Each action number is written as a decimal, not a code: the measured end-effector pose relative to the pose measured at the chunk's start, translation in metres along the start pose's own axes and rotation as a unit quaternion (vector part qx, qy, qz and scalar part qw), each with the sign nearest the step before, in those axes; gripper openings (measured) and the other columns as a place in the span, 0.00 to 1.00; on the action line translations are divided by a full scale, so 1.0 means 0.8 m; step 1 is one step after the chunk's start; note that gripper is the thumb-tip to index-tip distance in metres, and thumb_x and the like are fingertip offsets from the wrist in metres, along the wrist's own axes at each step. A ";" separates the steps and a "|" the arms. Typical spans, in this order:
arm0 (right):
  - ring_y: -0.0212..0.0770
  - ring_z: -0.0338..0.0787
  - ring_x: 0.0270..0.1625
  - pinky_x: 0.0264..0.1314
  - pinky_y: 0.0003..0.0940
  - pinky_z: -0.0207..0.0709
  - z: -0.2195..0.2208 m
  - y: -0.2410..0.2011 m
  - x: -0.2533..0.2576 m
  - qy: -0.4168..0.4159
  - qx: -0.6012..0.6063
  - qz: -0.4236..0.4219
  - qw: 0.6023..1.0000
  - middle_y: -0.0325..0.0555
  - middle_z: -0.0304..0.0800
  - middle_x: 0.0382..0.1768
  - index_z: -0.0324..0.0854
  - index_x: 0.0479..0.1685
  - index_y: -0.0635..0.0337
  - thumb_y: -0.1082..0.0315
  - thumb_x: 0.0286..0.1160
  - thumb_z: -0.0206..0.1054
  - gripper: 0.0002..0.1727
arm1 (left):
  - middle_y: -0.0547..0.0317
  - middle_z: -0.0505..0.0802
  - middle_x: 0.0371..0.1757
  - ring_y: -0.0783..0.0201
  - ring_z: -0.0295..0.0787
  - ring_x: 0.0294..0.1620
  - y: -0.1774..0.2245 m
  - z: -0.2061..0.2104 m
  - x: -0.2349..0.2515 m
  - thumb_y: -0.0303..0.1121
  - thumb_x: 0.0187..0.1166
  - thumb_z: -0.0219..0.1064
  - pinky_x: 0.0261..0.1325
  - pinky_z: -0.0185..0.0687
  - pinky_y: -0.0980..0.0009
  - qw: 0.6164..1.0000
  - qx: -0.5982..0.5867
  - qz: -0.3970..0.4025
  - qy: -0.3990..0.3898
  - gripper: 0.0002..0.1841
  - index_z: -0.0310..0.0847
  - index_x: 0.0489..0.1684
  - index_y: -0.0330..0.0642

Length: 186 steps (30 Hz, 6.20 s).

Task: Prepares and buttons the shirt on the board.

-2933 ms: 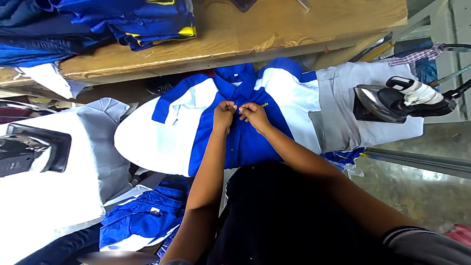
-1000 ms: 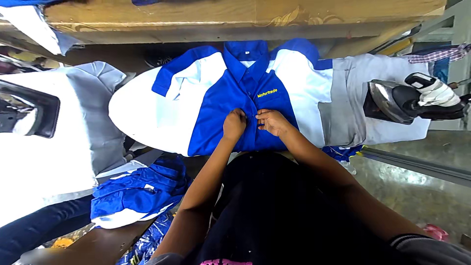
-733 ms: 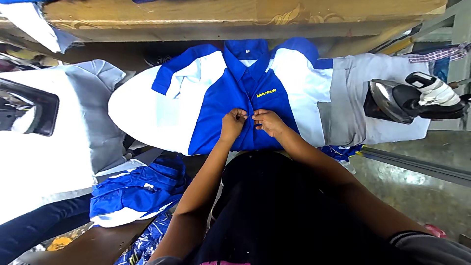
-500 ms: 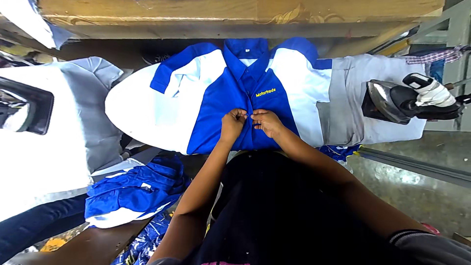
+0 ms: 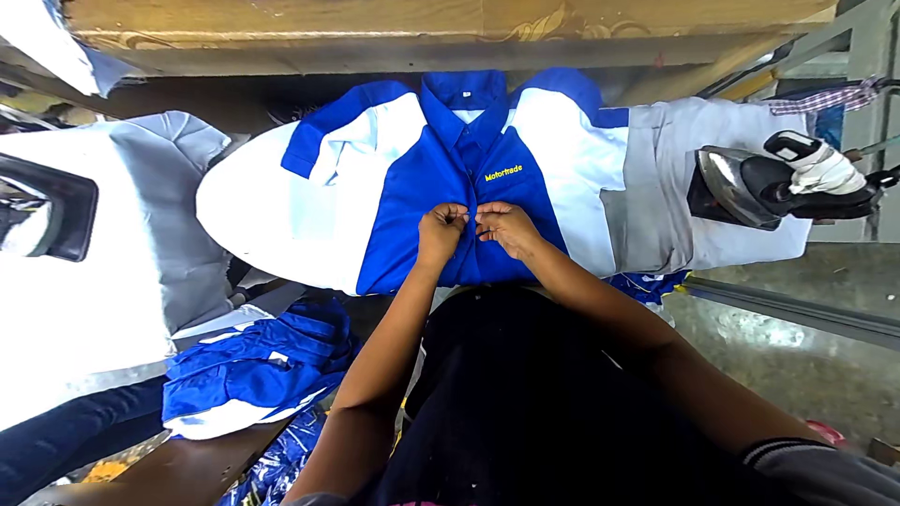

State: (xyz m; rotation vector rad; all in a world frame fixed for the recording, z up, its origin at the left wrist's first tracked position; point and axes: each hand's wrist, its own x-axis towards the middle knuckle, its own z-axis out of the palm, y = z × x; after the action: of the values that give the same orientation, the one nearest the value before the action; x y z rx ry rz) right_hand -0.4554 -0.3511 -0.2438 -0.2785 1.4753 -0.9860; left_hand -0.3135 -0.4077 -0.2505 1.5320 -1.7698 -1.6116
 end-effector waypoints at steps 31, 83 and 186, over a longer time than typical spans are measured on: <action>0.32 0.89 0.34 0.41 0.28 0.86 0.011 0.025 -0.006 -0.016 -0.023 -0.119 0.992 0.46 0.88 0.37 0.79 0.55 0.72 0.70 0.87 0.61 0.11 | 0.58 0.84 0.36 0.73 0.79 0.34 0.012 0.004 -0.008 0.22 0.82 0.64 0.44 0.78 0.76 0.988 -0.138 -0.069 0.031 0.05 0.77 0.49 0.31; 0.64 0.87 0.68 0.63 0.63 0.78 -0.038 0.014 -0.020 0.086 -0.603 -0.109 0.785 0.66 0.88 0.61 0.85 0.56 0.70 0.67 0.82 0.62 0.15 | 0.32 0.89 0.62 0.33 0.86 0.67 -0.010 0.047 -0.022 0.30 0.85 0.64 0.67 0.78 0.37 0.919 0.374 0.089 -0.083 0.14 0.87 0.59 0.30; 0.32 0.91 0.36 0.44 0.25 0.87 -0.031 0.056 -0.043 0.052 -0.145 -0.304 0.940 0.54 0.90 0.39 0.82 0.47 0.75 0.79 0.73 0.70 0.09 | 0.67 0.87 0.30 0.75 0.83 0.28 0.024 0.047 -0.038 0.19 0.82 0.63 0.39 0.83 0.78 0.947 -0.299 -0.114 0.011 0.06 0.77 0.38 0.41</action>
State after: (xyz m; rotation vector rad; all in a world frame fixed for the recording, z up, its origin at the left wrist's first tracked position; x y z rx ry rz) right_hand -0.4544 -0.2903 -0.2549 -0.9533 1.6709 -1.2776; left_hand -0.3406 -0.3661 -0.2336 1.4663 -0.9655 -1.9848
